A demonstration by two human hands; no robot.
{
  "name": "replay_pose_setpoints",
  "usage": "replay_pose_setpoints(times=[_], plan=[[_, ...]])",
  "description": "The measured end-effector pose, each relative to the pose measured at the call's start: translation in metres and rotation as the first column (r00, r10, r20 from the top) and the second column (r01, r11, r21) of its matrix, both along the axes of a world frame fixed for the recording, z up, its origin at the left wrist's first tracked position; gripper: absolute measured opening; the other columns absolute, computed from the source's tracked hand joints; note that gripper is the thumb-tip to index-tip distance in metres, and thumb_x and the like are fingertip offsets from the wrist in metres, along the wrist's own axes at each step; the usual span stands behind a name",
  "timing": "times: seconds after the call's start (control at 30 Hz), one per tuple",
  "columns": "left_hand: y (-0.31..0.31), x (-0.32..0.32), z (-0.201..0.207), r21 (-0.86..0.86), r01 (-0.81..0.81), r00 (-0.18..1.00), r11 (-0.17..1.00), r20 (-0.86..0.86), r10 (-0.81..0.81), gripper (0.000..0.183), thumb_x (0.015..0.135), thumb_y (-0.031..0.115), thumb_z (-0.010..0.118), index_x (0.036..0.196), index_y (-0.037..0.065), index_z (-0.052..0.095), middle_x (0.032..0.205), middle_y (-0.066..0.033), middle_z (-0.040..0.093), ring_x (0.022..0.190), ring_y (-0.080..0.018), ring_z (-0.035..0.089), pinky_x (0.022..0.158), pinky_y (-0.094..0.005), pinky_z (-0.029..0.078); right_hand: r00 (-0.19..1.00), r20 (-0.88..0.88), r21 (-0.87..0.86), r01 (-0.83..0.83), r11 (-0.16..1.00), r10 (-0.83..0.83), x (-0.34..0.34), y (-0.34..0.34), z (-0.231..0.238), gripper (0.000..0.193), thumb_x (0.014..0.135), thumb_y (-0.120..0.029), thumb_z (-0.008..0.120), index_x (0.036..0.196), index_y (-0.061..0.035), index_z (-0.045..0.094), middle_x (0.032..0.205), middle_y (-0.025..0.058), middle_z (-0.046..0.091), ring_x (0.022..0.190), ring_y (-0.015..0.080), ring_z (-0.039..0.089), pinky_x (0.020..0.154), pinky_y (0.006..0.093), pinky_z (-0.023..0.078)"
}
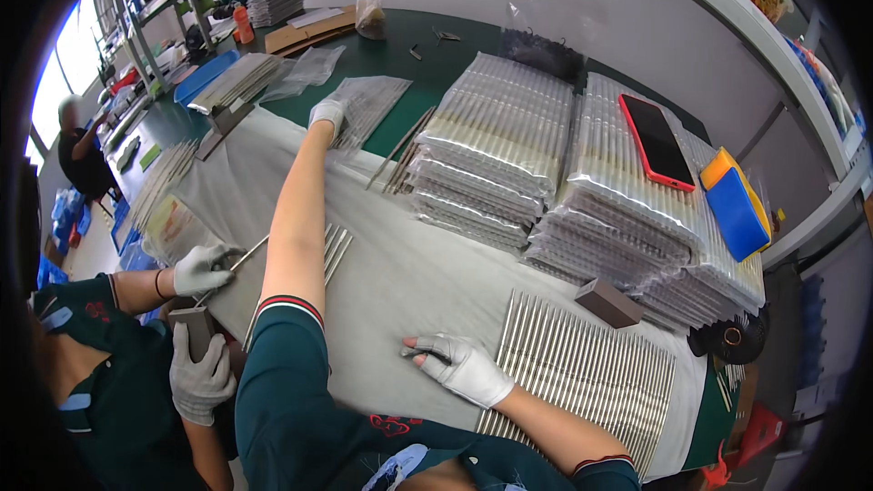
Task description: The person uses a rectangular sanding block to polish the surfaces of numerous metal rods laid out on a table. They repeatedly rub the block along the rods, then gather them into bundles and place them into clear plastic bags. The person also wipes the rods with a cloth during the process.
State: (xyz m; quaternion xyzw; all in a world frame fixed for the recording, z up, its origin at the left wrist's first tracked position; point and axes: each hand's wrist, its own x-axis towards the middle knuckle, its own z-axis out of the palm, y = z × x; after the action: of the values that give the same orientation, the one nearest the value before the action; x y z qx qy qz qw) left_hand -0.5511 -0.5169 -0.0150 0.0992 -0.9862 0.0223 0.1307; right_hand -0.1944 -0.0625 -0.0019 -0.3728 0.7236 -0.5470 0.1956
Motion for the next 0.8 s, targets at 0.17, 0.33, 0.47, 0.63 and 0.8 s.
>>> replay_pose_setpoints(times=[0.17, 0.33, 0.47, 0.63, 0.8], plan=[[0.057, 0.029, 0.014, 0.386, -0.157, 0.986, 0.909, 0.004, 0.169, 0.036, 0.091, 0.025, 0.048, 0.111, 0.005, 0.071, 0.120, -0.0219, 0.065, 0.113, -0.0389, 0.062, 0.094, -0.0456, 0.050, 0.997, 0.021, 0.058, 0.067, 0.996, -0.069, -0.001, 0.006, 0.000, 0.030, 0.096, -0.019, 0.062, 0.122, -0.0061, 0.065, 0.109, 0.0094, 0.072, 0.103, 0.0254, 0.066, 0.094, 0.0344, 0.050], [0.041, 0.081, 0.048, 0.122, -0.071, 0.978, 0.990, 0.202, 0.045, 0.037, 0.092, 0.030, 0.049, 0.109, 0.006, 0.072, 0.119, -0.0225, 0.065, 0.110, -0.0400, 0.062, 0.094, -0.0453, 0.050, 0.994, 0.015, 0.082, 0.110, 0.991, -0.111, 0.003, 0.003, -0.004, 0.031, 0.096, -0.026, 0.061, 0.121, -0.0090, 0.067, 0.113, 0.0107, 0.071, 0.109, 0.0268, 0.066, 0.097, 0.0352, 0.050], [0.076, 0.144, 0.119, 0.063, 0.211, 0.958, 0.976, 0.185, -0.219, 0.043, 0.093, 0.037, 0.052, 0.120, 0.006, 0.067, 0.117, -0.0223, 0.066, 0.108, -0.0384, 0.063, 0.093, -0.0435, 0.049, 0.966, -0.253, 0.166, 0.106, 0.980, -0.062, 0.011, 0.009, 0.016, 0.031, 0.093, -0.029, 0.063, 0.118, -0.0110, 0.068, 0.114, 0.0117, 0.070, 0.104, 0.0312, 0.066, 0.092, 0.0379, 0.051], [0.179, 0.258, 0.159, 0.161, 0.542, 0.831, 0.825, 0.047, -0.554, 0.043, 0.096, 0.036, 0.056, 0.125, 0.005, 0.064, 0.120, -0.0197, 0.066, 0.112, -0.0353, 0.062, 0.094, -0.0390, 0.049, 0.818, -0.544, 0.180, 0.334, 0.925, -0.189, 0.043, 0.077, 0.067, 0.033, 0.088, -0.027, 0.067, 0.117, -0.0111, 0.067, 0.113, 0.0102, 0.069, 0.099, 0.0287, 0.067, 0.090, 0.0399, 0.051], [0.302, 0.398, 0.115, 0.456, 0.589, 0.730, 0.667, 0.054, -0.681, 0.038, 0.094, 0.029, 0.063, 0.127, 0.009, 0.064, 0.115, -0.0174, 0.068, 0.108, -0.0330, 0.065, 0.093, -0.0376, 0.052, 0.429, -0.727, 0.187, 0.875, 0.446, -0.536, 0.018, 0.205, 0.075, 0.044, 0.082, -0.035, 0.073, 0.121, -0.0147, 0.067, 0.096, 0.0078, 0.069, 0.090, 0.0268, 0.067, 0.081, 0.0425, 0.053]])
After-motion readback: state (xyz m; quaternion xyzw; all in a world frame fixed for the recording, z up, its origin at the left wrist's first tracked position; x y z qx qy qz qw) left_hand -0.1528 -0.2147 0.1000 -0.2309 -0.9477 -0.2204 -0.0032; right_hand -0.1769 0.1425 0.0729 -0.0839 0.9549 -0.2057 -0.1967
